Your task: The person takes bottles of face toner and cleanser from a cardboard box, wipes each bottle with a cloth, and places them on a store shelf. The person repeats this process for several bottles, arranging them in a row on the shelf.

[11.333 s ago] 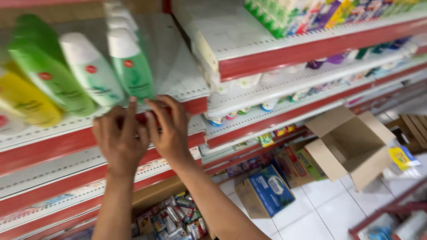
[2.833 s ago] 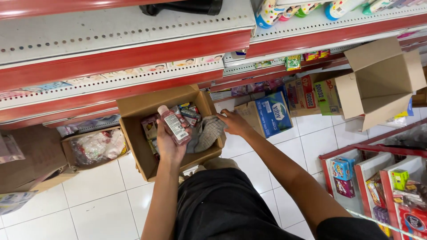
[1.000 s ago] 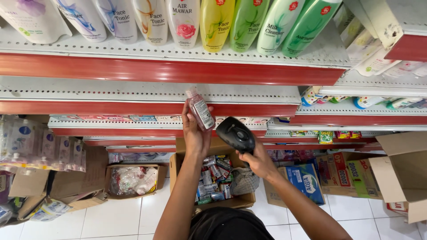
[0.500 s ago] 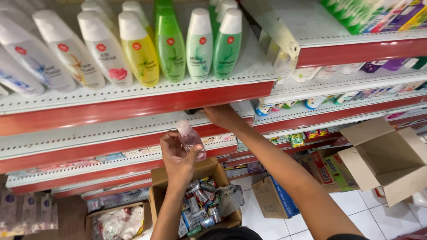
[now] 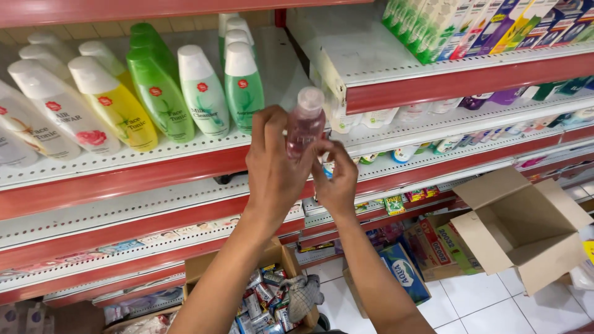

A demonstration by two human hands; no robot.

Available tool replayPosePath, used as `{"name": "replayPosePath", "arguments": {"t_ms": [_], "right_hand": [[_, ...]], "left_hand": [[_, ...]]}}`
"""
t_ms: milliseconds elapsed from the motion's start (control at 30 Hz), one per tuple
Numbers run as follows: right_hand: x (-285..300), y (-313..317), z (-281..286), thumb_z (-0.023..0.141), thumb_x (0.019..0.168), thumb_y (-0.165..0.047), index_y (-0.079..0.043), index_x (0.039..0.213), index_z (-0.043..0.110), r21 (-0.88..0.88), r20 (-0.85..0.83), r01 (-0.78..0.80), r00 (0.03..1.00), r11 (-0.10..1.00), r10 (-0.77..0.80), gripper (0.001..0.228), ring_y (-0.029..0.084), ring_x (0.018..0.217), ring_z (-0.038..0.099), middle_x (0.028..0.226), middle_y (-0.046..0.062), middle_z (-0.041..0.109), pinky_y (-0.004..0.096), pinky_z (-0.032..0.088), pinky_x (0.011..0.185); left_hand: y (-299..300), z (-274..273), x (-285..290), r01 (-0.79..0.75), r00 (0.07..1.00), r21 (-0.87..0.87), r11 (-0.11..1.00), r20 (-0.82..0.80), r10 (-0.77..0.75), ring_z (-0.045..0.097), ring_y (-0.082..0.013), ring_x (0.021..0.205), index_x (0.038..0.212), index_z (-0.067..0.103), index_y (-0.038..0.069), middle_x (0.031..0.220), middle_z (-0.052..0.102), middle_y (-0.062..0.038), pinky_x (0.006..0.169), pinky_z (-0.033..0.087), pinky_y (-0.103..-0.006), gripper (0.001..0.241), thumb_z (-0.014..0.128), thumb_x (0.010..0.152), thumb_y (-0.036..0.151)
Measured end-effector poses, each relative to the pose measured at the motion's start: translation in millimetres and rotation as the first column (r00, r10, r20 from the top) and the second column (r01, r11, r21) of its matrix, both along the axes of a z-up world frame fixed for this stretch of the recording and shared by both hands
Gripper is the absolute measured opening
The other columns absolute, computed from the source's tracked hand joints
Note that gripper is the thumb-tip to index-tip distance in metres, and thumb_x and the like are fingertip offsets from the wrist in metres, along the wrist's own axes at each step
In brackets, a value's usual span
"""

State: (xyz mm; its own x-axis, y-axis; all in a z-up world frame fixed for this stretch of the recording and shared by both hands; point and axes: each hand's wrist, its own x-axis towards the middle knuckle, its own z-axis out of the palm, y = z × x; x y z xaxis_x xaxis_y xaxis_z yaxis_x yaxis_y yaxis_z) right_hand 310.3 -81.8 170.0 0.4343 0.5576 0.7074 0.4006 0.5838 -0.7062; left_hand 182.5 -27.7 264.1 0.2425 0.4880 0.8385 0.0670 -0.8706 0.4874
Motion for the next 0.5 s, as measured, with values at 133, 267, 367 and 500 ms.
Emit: {"name": "replayPosePath", "arguments": {"t_ms": [133, 267, 367, 500], "right_hand": [[41.7, 22.7, 18.6, 0.075, 0.091, -0.004, -0.003, 0.116, 0.071, -0.018, 0.158, 0.29, 0.946, 0.957, -0.284, 0.025, 0.01, 0.094, 0.058, 0.103, 0.001, 0.066, 0.026, 0.045, 0.082], [72.4, 38.2, 23.6, 0.082, 0.088, -0.013, -0.003, 0.114, 0.076, -0.126, 0.146, 0.297, 0.949, 0.947, -0.278, 0.029, 0.009, 0.079, 0.053, 0.083, -0.001, 0.062, 0.025, 0.043, 0.072], [82.5, 38.7, 32.4, 0.082, 0.088, -0.015, -0.004, 0.108, 0.079, -0.266, 0.116, 0.217, 0.974, 0.939, -0.192, 0.023, 0.008, 0.069, 0.051, 0.074, -0.002, 0.059, 0.025, 0.04, 0.065], [89.0, 38.8, 37.1, 0.08, 0.092, -0.014, -0.002, 0.102, 0.078, -0.362, 0.03, 0.112, 0.994, 0.925, -0.109, 0.016, 0.007, 0.065, 0.049, 0.071, -0.002, 0.057, 0.025, 0.038, 0.062]], "left_hand": [[19.1, 4.6, 30.0, 0.094, 0.994, 0.037, 0.995, 0.047, -0.096, 0.065, -0.0344, 0.11, 0.133, 0.048, 0.003, 0.127, 0.055, -0.016, 0.084, 0.06, -0.0422, 0.058, 0.079, 0.084, -0.002], [36.6, 5.2, 41.1, 0.195, 0.978, -0.001, 0.981, 0.074, -0.195, 0.069, -0.0302, 0.117, 0.139, 0.048, 0.002, 0.13, 0.057, -0.015, 0.092, 0.066, -0.035, 0.053, 0.066, 0.093, -0.014], [39.5, 6.5, 47.6, 0.151, 0.987, -0.005, 0.989, 0.054, -0.15, 0.068, -0.032, 0.114, 0.14, 0.047, 0.0, 0.132, 0.057, -0.019, 0.092, 0.064, -0.0368, 0.058, 0.07, 0.089, -0.014], [43.6, -4.7, 58.0, 0.118, 0.991, -0.01, 0.993, 0.064, -0.117, 0.068, -0.0333, 0.11, 0.14, 0.046, -0.001, 0.13, 0.056, -0.02, 0.09, 0.062, -0.038, 0.061, 0.072, 0.085, -0.014]]}}
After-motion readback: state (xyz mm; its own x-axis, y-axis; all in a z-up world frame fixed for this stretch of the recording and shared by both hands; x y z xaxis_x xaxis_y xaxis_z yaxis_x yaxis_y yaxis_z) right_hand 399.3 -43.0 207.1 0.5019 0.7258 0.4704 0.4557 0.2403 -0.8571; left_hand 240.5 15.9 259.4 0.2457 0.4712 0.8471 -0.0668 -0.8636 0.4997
